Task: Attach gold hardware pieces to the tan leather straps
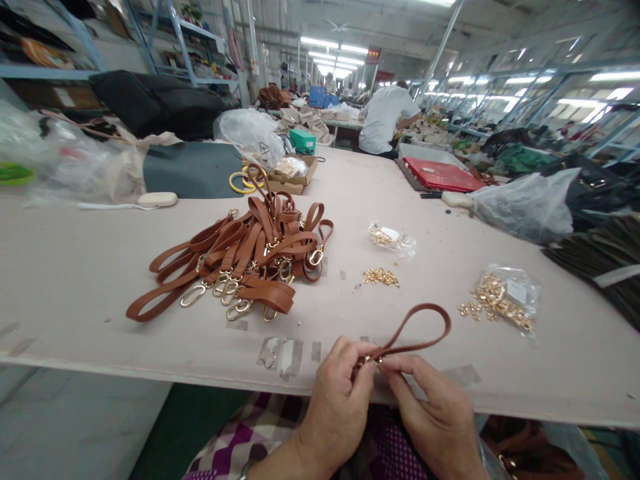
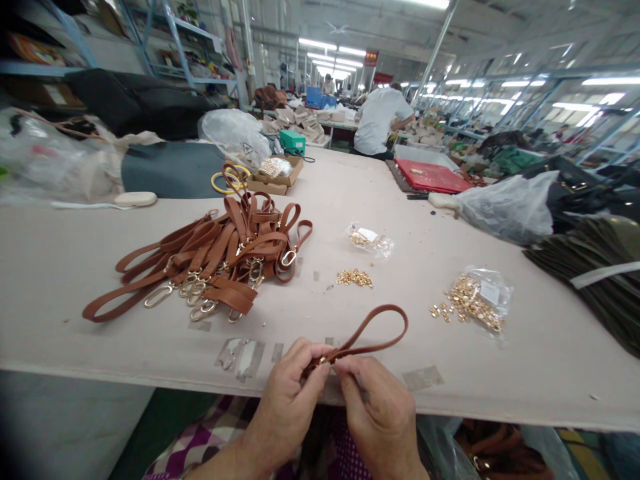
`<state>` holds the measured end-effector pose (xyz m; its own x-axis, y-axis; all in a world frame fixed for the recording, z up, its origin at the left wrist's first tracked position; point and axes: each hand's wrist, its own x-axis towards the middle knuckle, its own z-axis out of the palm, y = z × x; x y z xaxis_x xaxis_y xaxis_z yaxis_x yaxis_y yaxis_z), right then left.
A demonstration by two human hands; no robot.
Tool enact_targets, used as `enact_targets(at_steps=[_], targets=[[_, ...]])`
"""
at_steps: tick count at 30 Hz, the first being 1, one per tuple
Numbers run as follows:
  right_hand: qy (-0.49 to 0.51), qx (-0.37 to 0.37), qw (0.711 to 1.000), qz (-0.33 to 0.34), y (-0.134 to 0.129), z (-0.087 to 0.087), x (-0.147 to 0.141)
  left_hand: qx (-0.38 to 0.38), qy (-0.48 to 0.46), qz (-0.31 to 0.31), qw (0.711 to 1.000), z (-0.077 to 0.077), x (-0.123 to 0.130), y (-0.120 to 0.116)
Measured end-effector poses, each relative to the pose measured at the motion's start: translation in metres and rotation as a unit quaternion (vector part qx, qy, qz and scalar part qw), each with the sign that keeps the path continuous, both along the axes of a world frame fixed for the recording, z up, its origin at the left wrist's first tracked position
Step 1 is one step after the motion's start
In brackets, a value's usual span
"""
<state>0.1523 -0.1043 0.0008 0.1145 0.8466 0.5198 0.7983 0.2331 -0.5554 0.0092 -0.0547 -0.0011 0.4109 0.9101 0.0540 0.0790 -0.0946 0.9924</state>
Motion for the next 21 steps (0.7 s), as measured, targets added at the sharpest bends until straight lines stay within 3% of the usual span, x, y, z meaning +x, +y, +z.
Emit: enact_targets(at_steps=[14, 21], targets=[[0.076, -0.031, 0.995, -0.058, -0.001, -0.008, 0.002, -0.003, 0.004, -0.018, 1.0, 0.001, 0.0, 0.004], [0.256, -0.083, 0.959, -0.091, 0.004, -0.013, -0.007, -0.006, -0.005, -0.018, 1.0, 0.001, -0.001, 0.002]])
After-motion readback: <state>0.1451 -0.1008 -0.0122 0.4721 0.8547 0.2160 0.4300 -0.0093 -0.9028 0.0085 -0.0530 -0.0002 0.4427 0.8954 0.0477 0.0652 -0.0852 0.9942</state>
